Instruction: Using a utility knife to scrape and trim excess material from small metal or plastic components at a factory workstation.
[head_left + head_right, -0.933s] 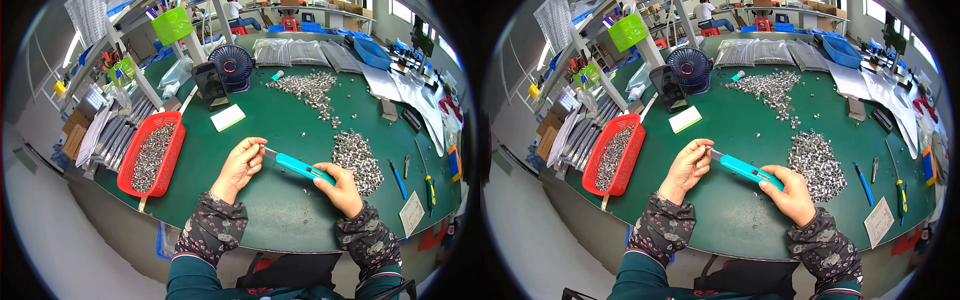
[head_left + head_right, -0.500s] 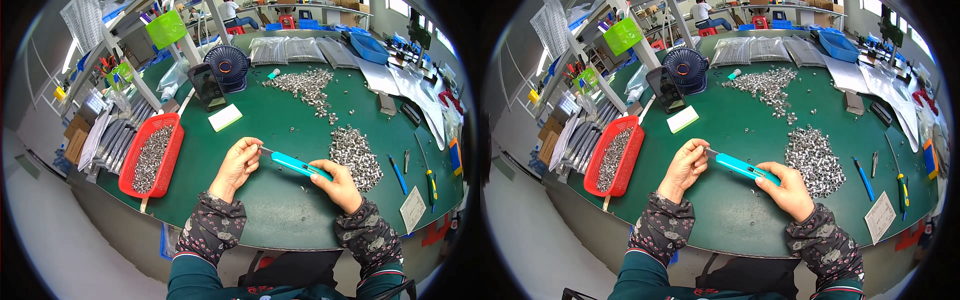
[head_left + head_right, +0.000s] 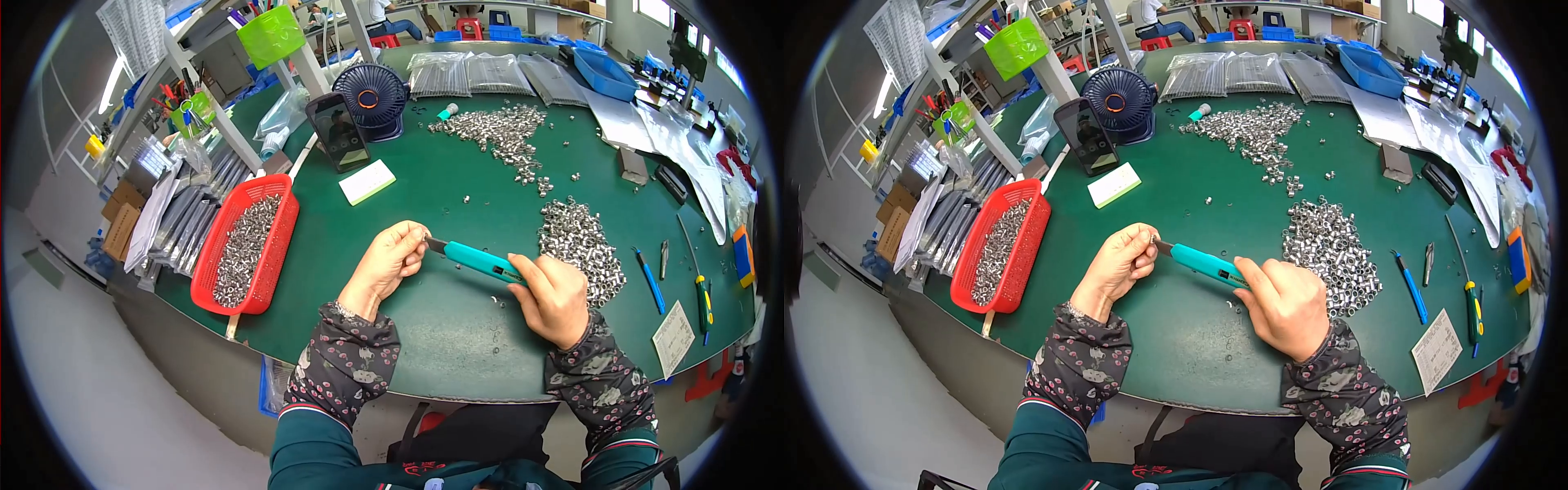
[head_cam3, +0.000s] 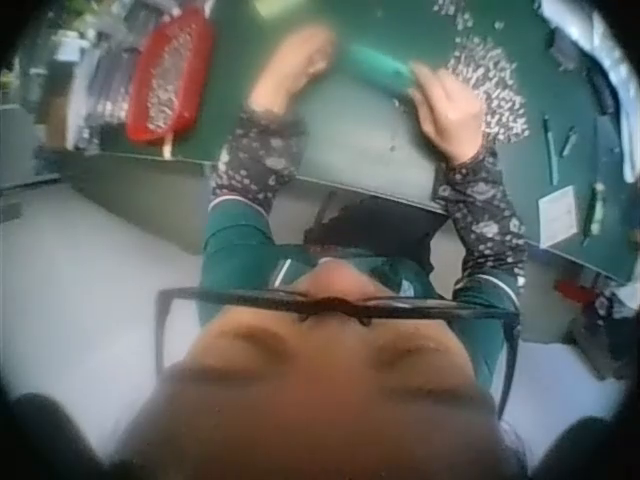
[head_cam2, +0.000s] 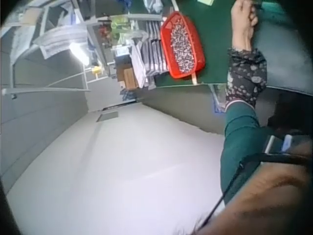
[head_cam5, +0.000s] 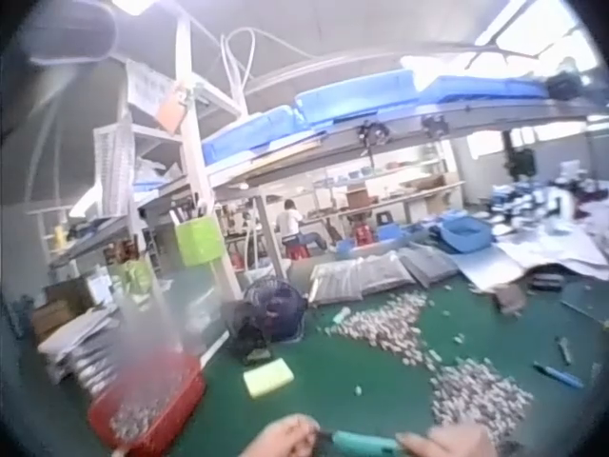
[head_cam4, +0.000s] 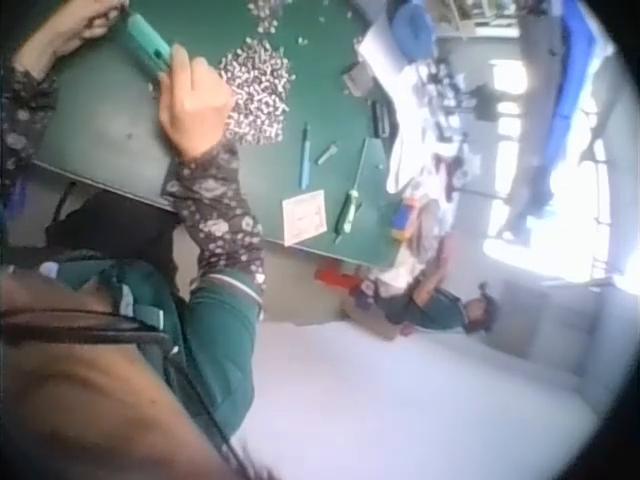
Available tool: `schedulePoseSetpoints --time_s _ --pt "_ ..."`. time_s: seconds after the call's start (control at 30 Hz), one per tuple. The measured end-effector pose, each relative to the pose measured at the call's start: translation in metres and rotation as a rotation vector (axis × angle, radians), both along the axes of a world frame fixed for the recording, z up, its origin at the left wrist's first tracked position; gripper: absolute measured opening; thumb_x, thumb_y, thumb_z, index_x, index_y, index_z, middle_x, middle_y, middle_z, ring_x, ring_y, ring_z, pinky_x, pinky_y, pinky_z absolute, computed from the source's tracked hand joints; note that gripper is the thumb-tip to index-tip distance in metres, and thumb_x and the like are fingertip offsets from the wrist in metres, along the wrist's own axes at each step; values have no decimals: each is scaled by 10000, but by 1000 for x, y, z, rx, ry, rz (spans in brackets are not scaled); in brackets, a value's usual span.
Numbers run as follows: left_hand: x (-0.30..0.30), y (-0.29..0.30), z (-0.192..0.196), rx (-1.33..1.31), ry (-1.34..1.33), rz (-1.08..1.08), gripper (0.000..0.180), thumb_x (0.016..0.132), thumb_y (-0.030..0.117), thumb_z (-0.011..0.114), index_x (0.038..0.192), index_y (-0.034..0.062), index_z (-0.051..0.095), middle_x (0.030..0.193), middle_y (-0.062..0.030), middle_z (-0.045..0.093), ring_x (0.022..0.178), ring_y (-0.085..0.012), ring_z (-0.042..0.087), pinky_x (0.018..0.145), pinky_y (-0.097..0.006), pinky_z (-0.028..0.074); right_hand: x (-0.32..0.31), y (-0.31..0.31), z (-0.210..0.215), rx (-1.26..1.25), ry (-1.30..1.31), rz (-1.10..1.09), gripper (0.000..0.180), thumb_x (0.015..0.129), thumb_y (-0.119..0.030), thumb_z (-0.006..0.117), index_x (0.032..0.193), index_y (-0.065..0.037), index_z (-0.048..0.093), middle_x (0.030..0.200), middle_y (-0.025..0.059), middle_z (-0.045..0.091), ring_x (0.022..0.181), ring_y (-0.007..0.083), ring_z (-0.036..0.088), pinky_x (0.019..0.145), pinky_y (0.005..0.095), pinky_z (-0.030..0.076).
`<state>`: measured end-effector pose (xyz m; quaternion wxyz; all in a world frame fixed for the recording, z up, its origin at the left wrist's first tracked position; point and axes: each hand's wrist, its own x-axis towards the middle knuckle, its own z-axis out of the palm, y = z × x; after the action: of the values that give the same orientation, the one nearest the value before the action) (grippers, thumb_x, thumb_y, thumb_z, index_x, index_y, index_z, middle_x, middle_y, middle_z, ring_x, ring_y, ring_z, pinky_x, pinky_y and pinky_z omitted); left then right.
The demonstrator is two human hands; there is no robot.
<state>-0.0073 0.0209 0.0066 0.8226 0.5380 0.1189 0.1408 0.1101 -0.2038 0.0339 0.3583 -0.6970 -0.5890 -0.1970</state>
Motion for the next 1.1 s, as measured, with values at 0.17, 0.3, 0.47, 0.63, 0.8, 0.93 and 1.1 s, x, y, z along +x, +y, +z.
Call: schedulePoseSetpoints --time_s 0.17,0.3,0.47,0.63,0.8,0.93,1.1 --pt "0 1 1 -75 -31 80 126 869 151 456 897 36 499 750 -42 502 489 -27 344 378 -142 271 3 1 -1 154 233 -3 307 659 -65 629 951 -32 543 656 112 474 549 263 497 475 326 380" --pt "3 -1 -2 -93 -63 105 146 857 93 452 979 27 497 809 -56 510 496 -28 344 380 -140 270 -1 -1 -2 41 260 7 268 669 -68 623 925 -30 552 659 117 477 563 276 499 498 331 389" --pt "0 -8 5 -144 -108 131 139 837 59 467 966 20 503 782 -43 507 506 -28 356 386 -135 272 -2 -1 -4 39 362 36 241 679 -69 608 909 -12 557 667 112 509 570 245 501 521 314 391" --pt "-3 -4 3 -158 -147 116 114 833 66 479 937 26 502 784 -44 508 510 -26 361 389 -136 281 -1 2 -10 -9 654 95 243 713 -94 593 926 18 562 746 99 567 626 170 525 585 271 413" --pt "1 -8 2 -246 -150 55 109 847 75 456 929 26 508 782 -36 499 513 -33 359 388 -140 276 -1 -1 -7 -82 773 82 248 725 -110 590 928 29 562 765 95 578 660 139 529 611 252 418" --pt "2 -4 1 -227 -147 70 113 843 63 450 929 25 513 780 -31 493 511 -40 355 391 -141 269 0 5 -7 -82 853 107 242 733 -109 578 925 38 561 758 85 578 670 109 517 609 234 413" --pt "1 -4 0 -255 -159 48 99 835 54 467 911 20 520 767 -31 497 507 -50 357 389 -154 263 1 3 -10 -130 877 135 247 749 -129 587 939 26 562 726 59 578 652 91 510 600 229 415"
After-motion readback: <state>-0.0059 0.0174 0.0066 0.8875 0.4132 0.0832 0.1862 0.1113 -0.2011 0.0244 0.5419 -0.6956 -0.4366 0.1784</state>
